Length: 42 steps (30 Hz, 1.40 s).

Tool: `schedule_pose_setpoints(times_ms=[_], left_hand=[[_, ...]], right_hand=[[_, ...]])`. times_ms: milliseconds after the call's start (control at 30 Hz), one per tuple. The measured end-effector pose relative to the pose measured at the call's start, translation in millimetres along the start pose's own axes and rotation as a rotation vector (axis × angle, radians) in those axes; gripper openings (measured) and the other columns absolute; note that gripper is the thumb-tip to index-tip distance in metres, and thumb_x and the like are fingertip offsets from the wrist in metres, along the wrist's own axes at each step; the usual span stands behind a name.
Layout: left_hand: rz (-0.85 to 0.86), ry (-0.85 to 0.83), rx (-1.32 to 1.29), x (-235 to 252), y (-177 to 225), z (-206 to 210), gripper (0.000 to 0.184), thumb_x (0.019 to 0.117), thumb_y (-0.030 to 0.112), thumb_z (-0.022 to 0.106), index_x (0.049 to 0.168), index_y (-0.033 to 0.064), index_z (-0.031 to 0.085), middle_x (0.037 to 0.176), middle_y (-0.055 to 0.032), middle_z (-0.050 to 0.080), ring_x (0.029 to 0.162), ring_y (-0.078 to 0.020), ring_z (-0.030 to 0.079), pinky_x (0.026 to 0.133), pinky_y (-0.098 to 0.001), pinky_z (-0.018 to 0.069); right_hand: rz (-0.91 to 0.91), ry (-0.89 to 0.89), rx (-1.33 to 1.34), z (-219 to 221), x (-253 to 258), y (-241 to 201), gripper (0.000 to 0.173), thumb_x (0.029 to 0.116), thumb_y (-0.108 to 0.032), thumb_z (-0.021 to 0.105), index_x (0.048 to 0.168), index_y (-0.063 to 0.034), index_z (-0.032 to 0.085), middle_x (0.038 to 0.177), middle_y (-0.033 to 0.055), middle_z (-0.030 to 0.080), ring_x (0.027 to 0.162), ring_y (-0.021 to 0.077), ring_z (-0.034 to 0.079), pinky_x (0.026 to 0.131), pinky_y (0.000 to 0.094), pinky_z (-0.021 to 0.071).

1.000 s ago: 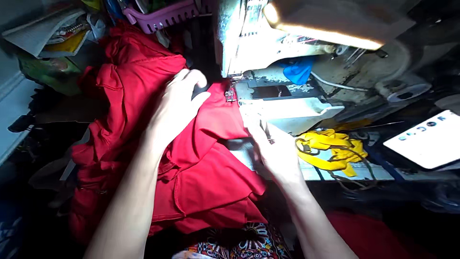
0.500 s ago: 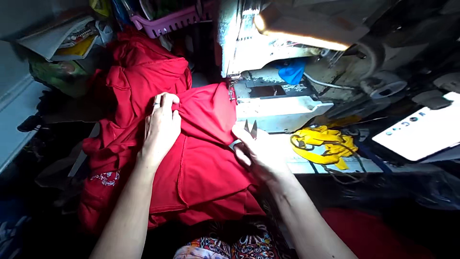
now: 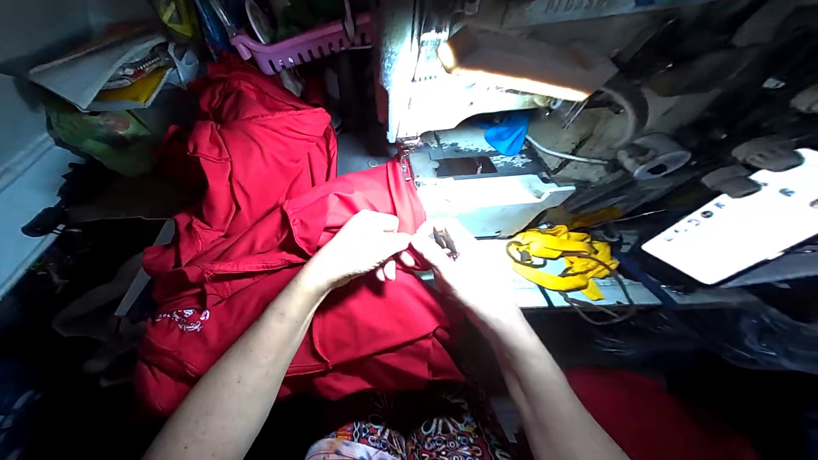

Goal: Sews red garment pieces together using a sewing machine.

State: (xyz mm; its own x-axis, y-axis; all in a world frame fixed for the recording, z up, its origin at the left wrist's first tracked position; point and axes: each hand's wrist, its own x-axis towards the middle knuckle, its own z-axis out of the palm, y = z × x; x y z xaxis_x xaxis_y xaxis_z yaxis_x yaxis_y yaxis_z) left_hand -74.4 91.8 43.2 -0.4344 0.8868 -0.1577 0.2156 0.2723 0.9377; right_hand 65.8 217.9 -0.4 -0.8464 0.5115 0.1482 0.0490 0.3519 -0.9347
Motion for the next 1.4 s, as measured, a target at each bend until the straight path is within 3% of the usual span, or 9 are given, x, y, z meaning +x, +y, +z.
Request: schedule_pose_setpoints(times_ms=[100, 200, 367, 567, 700, 867, 967, 1133, 1400], left_hand=[[0.181, -0.005, 0.459, -1, 14, -16, 0.019, 0.1034, 0.011, 0.056, 0.09, 0.0037, 0.067, 0.069, -0.0008, 0.065, 0.054, -0.0053, 0.059, 0.053, -0.0225, 0.0516], [0.336, 0.016, 0.909, 2, 38, -27, 0.025, 0.0974, 0.014, 0.056, 0.121, 0.0121, 0.064, 0.083, -0.007, 0.066, 0.075, -0.0239, 0.066, 0.065, -0.0456, 0.0538], [0.212, -0.058, 1.342, -10, 83, -73, 0.022, 0.0995, 0.03, 0.062, 0.088, 0.0134, 0.069, 0.076, -0.0066, 0.063, 0.077, -0.0287, 0.065, 0.063, -0.0525, 0.0471], [0.507, -0.025, 1.209, -21, 109, -111, 0.022, 0.0906, 0.036, 0.067, 0.083, 0.0158, 0.068, 0.08, 0.0017, 0.062, 0.076, -0.0117, 0.06, 0.066, -0.0363, 0.048], [0.648, -0.122, 1.028, -18, 112, -91, 0.016, 0.0908, 0.026, 0.066, 0.082, 0.0125, 0.068, 0.079, 0.0047, 0.062, 0.075, 0.0001, 0.057, 0.065, -0.0179, 0.045], [0.352, -0.229, 1.202, -3, 109, -85, 0.021, 0.092, 0.029, 0.073, 0.091, 0.0094, 0.065, 0.077, -0.0018, 0.059, 0.071, -0.0135, 0.057, 0.063, -0.0338, 0.0444], [0.164, -0.147, 1.381, 7, 101, -88, 0.027, 0.0917, 0.019, 0.072, 0.115, 0.006, 0.069, 0.108, -0.0157, 0.068, 0.102, -0.0358, 0.066, 0.082, -0.0583, 0.0502], [0.327, -0.098, 1.328, 1, 107, -90, 0.009, 0.0899, 0.023, 0.067, 0.089, 0.0141, 0.066, 0.081, -0.0034, 0.063, 0.075, -0.0226, 0.062, 0.063, -0.0479, 0.0472], [0.304, -0.061, 1.314, -16, 123, -69, 0.019, 0.0914, 0.034, 0.07, 0.101, 0.0185, 0.065, 0.077, -0.0005, 0.06, 0.073, -0.0211, 0.061, 0.061, -0.046, 0.0455]], right_hand=[[-0.019, -0.03, -0.073, -1, 3, -10, 0.018, 0.1021, -0.032, 0.062, 0.096, -0.016, 0.067, 0.068, -0.0032, 0.059, 0.053, 0.0063, 0.052, 0.047, 0.0239, 0.0422], [-0.269, -0.015, -0.164, 7, 4, -22, 0.012, 0.0992, -0.022, 0.062, 0.091, -0.0144, 0.067, 0.076, -0.006, 0.059, 0.065, 0.0006, 0.056, 0.057, 0.0189, 0.047], [-0.24, -0.035, -0.11, -10, 18, -34, 0.015, 0.1028, -0.018, 0.059, 0.11, -0.0108, 0.07, 0.082, -0.0003, 0.064, 0.059, 0.0054, 0.055, 0.052, 0.0241, 0.0475], [-0.29, -0.029, -0.029, -8, 55, -29, 0.032, 0.1022, -0.008, 0.053, 0.133, -0.0116, 0.06, 0.12, 0.0075, 0.06, 0.062, 0.0064, 0.057, 0.054, 0.022, 0.0516], [-0.225, -0.153, 0.103, 1, 52, -23, 0.021, 0.1033, -0.018, 0.057, 0.12, -0.0078, 0.064, 0.077, 0.0014, 0.064, 0.049, 0.0053, 0.053, 0.045, 0.0203, 0.0466], [-0.087, -0.161, 0.258, 6, 40, 0, 0.018, 0.0987, -0.026, 0.065, 0.109, -0.012, 0.063, 0.067, -0.0038, 0.058, 0.049, 0.0037, 0.05, 0.045, 0.0191, 0.0427], [-0.083, -0.155, 0.329, 8, 42, 4, 0.016, 0.0984, -0.024, 0.066, 0.107, -0.0118, 0.063, 0.066, -0.0047, 0.057, 0.049, 0.002, 0.048, 0.045, 0.0163, 0.0406], [-0.1, -0.179, 0.33, 6, 50, 2, 0.013, 0.0992, -0.023, 0.064, 0.101, -0.0104, 0.06, 0.063, -0.004, 0.055, 0.046, 0.0025, 0.048, 0.044, 0.0171, 0.0428], [-0.179, -0.2, 0.365, 5, 48, 9, 0.014, 0.0988, -0.023, 0.065, 0.108, -0.0129, 0.062, 0.068, -0.0043, 0.057, 0.049, 0.0019, 0.049, 0.046, 0.0156, 0.0438]])
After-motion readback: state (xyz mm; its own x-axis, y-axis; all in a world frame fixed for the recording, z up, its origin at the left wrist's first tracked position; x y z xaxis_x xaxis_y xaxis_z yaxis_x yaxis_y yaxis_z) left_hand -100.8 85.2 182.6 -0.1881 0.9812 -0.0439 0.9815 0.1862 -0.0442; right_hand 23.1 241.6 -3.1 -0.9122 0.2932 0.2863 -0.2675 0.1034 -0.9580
